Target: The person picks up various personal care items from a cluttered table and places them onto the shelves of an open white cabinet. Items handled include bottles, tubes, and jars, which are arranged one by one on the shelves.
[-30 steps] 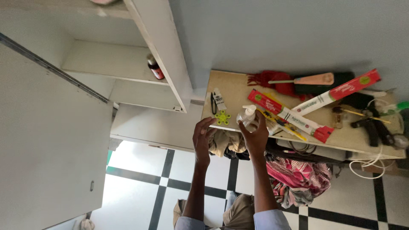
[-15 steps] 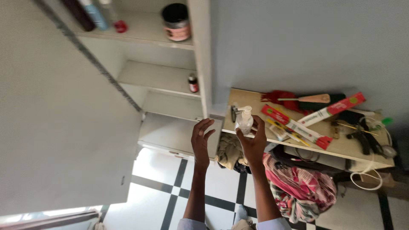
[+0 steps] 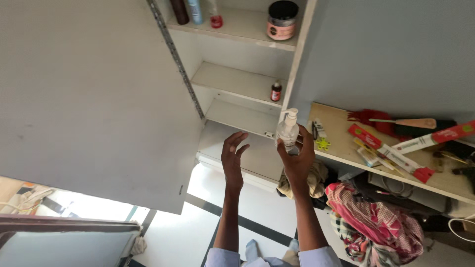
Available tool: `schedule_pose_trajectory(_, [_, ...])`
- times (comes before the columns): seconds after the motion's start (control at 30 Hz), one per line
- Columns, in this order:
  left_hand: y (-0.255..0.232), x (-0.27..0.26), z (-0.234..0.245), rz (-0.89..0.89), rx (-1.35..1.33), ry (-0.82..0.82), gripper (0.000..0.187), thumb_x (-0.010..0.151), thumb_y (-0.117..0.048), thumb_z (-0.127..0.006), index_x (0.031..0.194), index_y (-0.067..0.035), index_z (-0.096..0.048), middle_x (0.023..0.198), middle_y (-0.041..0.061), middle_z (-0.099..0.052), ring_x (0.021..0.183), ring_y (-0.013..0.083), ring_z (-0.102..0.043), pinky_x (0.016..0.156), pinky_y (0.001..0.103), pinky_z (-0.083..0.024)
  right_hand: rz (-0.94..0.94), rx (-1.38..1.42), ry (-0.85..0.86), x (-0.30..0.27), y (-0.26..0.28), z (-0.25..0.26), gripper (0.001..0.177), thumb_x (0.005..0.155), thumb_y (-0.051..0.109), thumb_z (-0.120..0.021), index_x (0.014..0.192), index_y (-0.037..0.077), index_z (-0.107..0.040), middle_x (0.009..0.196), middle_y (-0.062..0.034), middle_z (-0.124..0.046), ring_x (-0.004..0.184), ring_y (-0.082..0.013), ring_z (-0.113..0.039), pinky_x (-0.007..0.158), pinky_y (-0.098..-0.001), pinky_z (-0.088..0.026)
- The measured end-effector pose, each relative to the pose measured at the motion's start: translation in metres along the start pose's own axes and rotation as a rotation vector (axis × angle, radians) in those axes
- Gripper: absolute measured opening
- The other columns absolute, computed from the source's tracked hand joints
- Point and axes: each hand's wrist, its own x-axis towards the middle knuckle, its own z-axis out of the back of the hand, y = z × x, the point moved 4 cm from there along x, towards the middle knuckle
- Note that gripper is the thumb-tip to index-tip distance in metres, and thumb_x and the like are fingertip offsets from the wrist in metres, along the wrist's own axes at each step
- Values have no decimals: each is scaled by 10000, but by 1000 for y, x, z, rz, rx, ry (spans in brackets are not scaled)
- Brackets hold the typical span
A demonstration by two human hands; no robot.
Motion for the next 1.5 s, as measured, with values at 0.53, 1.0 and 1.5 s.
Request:
schedule_pose_trajectory(0.53, [15, 64, 32, 9, 50, -96, 592, 1055, -513, -436, 1397, -39, -538, 1400, 156, -627, 1372, 264, -570, 1090, 431, -496, 126, -132, 13, 54, -15, -58, 638, 869, 141, -854, 1419, 18, -555, 1279, -142, -668, 1110, -230, -683, 886, -357, -563])
schedule_pose_trajectory(1.0, [26, 130, 26, -59, 16, -54, 533, 1074, -442, -442, 1386, -24, -548, 1361, 164, -649, 1354, 267, -589, 1075, 431, -501, 151, -107, 0, 105, -29, -85, 612, 871, 97, -849, 1400, 9, -556, 1286, -157, -618, 1140, -245, -674, 975, -378, -583])
schedule_pose_trajectory(1.5, [32, 208, 69, -11, -101, 94, 519, 1052, -401, -470, 1392, -16, -542, 1379, 165, -639, 1362, 261, -575, 1079, 426, -488, 86, -227, -187, 124, -25, -147, 621, 836, 101, -866, 1383, 6, -586, 1246, -152, -669, 1031, -236, -685, 882, -359, -564])
